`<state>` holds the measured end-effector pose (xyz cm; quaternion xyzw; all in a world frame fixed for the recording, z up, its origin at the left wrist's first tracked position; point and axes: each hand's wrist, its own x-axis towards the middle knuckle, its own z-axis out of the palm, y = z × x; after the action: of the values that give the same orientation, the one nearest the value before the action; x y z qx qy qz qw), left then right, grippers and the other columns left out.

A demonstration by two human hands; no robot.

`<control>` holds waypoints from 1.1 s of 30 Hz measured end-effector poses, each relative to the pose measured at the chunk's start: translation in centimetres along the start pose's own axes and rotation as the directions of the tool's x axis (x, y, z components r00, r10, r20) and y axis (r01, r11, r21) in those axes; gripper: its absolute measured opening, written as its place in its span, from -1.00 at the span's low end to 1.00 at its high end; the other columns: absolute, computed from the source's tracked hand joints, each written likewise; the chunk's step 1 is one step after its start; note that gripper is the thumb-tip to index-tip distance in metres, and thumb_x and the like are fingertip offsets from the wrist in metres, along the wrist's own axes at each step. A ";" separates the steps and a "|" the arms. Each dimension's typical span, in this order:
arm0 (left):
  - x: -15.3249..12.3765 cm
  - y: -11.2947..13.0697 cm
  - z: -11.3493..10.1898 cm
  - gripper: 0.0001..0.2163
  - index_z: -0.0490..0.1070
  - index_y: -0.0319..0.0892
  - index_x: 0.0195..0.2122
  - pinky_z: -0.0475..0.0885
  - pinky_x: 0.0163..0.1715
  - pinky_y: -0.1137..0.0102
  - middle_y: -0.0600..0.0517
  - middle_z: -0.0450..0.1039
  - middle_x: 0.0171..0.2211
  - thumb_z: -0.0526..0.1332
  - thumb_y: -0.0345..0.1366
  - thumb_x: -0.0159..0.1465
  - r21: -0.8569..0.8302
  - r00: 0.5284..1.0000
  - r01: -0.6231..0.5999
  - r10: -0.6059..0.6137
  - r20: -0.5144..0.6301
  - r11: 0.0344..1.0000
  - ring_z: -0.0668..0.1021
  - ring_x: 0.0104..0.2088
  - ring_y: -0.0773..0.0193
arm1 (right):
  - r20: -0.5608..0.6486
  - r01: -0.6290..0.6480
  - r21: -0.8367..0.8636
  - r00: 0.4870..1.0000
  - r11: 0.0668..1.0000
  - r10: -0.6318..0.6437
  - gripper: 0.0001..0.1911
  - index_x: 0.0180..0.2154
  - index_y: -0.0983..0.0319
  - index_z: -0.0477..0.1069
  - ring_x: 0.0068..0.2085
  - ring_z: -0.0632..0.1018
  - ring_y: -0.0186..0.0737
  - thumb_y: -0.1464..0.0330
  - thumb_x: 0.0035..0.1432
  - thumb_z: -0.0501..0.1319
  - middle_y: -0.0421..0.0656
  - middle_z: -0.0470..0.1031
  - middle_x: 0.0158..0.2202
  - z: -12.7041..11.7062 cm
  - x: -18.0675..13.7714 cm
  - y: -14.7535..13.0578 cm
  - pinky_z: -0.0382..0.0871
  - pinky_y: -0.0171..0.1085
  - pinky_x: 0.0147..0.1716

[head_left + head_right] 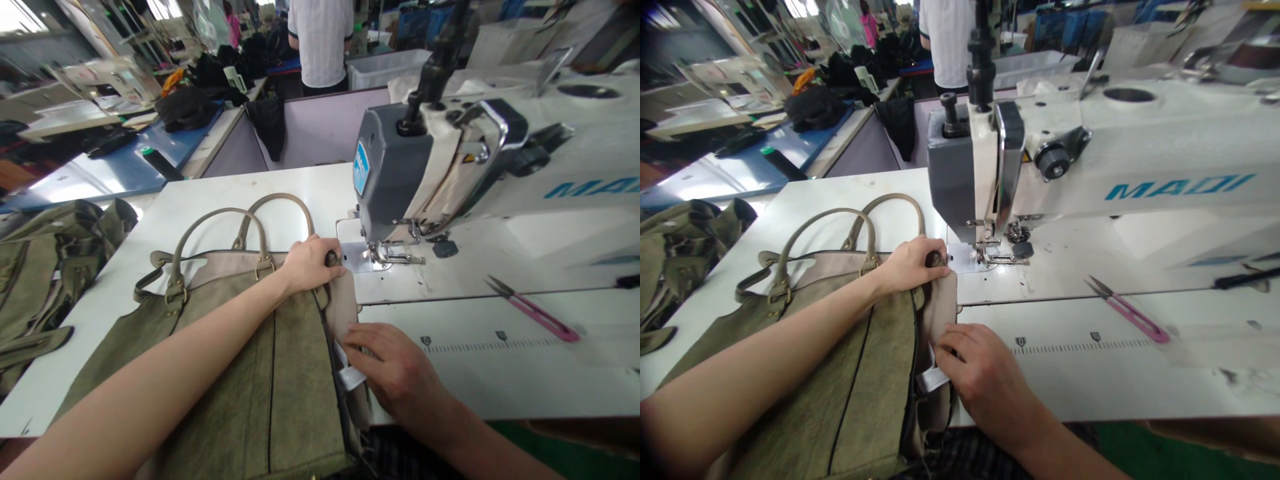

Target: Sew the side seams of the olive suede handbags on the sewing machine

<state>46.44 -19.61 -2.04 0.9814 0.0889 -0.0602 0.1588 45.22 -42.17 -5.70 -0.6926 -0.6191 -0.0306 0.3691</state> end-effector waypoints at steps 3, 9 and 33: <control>0.1 -0.2 0.0 -0.78 0.45 -0.09 -0.21 0.40 -0.16 0.27 0.03 0.46 -0.29 0.27 -0.14 0.15 -0.018 1.000 -0.009 0.009 0.012 1.000 0.51 -0.21 0.13 | -0.005 0.011 0.007 1.000 1.000 -0.011 -0.72 -0.16 0.30 0.49 -0.05 0.53 -0.11 0.52 0.34 0.00 -0.04 0.57 -0.20 0.0 -0.1 -0.1 0.44 -0.14 -0.04; 0.0 -0.3 0.1 -0.83 0.43 -0.10 -0.25 0.39 -0.10 0.24 0.03 0.47 -0.25 0.26 -0.19 0.17 -0.046 0.999 -0.045 0.045 -0.011 0.998 0.48 -0.13 0.11 | -0.002 0.010 0.006 1.000 1.000 -0.010 -0.67 -0.19 0.32 0.49 -0.16 0.52 -0.13 0.47 0.38 -0.05 -0.01 0.57 -0.24 -0.2 0.2 -0.4 0.46 -0.15 -0.18; -0.1 -1.2 1.1 -0.77 0.46 -0.19 -0.27 0.38 0.04 0.17 -0.07 0.36 -0.07 0.27 -0.15 0.15 -0.050 0.990 -0.087 0.081 -0.114 0.995 0.42 -0.02 0.06 | 0.289 -0.054 -0.021 0.956 0.998 0.058 -0.60 -0.05 0.31 0.42 0.15 0.38 0.05 0.29 0.08 0.30 0.06 0.43 0.08 -1.2 -1.4 -2.2 0.15 0.09 0.24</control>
<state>46.07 -18.90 -3.43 0.9814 0.0579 0.0040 0.1827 43.47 -44.04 -4.47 -0.7092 -0.6463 0.0774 0.2709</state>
